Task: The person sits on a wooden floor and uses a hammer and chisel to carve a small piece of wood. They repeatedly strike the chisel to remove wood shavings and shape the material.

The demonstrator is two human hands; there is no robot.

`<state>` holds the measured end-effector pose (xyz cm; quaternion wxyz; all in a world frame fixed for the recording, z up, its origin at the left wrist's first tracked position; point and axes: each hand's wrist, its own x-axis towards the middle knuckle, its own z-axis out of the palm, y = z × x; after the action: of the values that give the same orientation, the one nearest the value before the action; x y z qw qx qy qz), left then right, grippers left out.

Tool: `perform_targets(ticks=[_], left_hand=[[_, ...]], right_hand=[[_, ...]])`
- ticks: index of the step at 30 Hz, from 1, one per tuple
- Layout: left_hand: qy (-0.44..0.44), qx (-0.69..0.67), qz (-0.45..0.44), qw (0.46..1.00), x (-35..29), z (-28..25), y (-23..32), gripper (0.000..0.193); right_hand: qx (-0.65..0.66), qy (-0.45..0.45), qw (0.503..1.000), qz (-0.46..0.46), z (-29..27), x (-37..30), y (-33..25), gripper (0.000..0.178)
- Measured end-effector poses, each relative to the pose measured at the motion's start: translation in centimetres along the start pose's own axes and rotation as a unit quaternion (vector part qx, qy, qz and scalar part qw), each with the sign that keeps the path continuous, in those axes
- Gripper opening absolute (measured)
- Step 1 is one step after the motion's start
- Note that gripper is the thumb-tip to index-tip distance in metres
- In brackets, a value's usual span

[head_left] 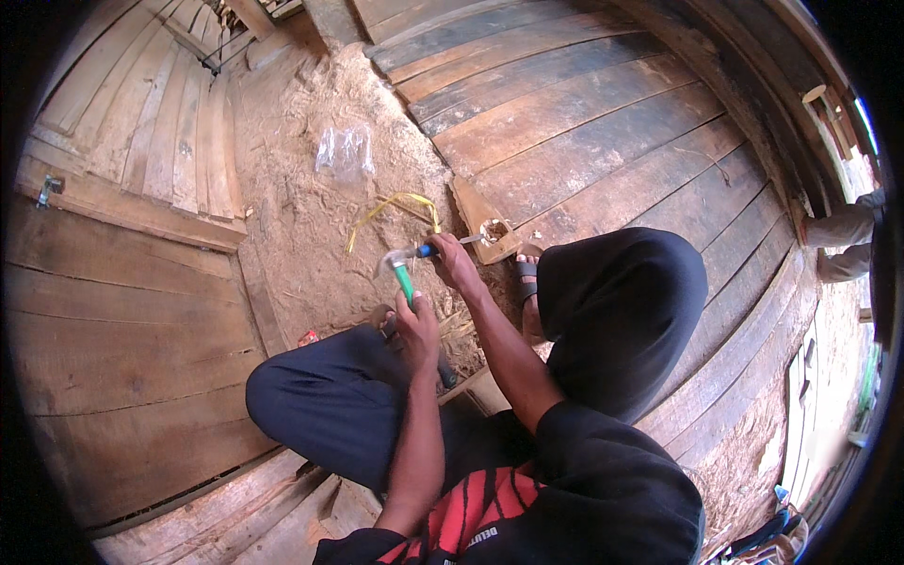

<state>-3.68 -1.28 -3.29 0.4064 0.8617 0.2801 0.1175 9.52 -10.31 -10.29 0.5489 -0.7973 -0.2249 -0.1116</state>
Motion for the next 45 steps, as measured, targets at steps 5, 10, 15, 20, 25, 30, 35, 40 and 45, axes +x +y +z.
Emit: perform_targets(ticks=[5, 10, 15, 20, 25, 30, 35, 40, 45], left_hand=[[-0.027, -0.025, 0.000, 0.999, 0.9, 0.8, -1.6, 0.025], [0.014, -0.148, -0.029, 0.988, 0.8, 2.4, -2.8, 0.022], [-0.088, -0.119, -0.029, 0.989, 1.7, 1.6, -2.7, 0.019], [-0.071, -0.274, -0.146, 0.948, 0.1, 0.6, 1.4, 0.018], [-0.061, -0.280, -0.159, 0.945, 1.0, -0.1, 1.3, 0.017], [-0.090, -0.306, -0.145, 0.936, 0.6, -0.1, 2.6, 0.017], [-0.098, -0.348, -0.167, 0.917, 0.5, -1.2, 3.7, 0.017], [-0.097, -0.354, -0.154, 0.917, 0.5, -1.3, 3.8, 0.015], [-0.093, -0.331, -0.156, 0.926, 0.5, -1.0, 3.9, 0.016]], right_hand=[[-0.020, 0.017, 0.999, 0.031, -0.3, 0.1, -0.9, 0.036], [-0.028, 0.004, 0.999, 0.027, -0.9, 0.1, -0.3, 0.034], [-0.055, -0.042, 0.996, 0.061, -0.8, 0.2, 0.1, 0.034], [-0.063, -0.016, 0.997, 0.043, -1.2, -1.0, 1.2, 0.031], [-0.035, 0.011, 0.999, 0.032, -0.2, 0.6, -1.4, 0.024], [-0.017, 0.022, 0.999, 0.033, 0.0, 0.9, -1.3, 0.026], [-0.010, 0.010, 0.999, 0.047, -0.7, 1.2, -2.6, 0.029], [-0.017, 0.005, 0.998, 0.064, -1.4, 1.4, -2.7, 0.034], [-0.016, 0.037, 0.998, 0.049, -1.2, 1.1, -3.0, 0.033]])
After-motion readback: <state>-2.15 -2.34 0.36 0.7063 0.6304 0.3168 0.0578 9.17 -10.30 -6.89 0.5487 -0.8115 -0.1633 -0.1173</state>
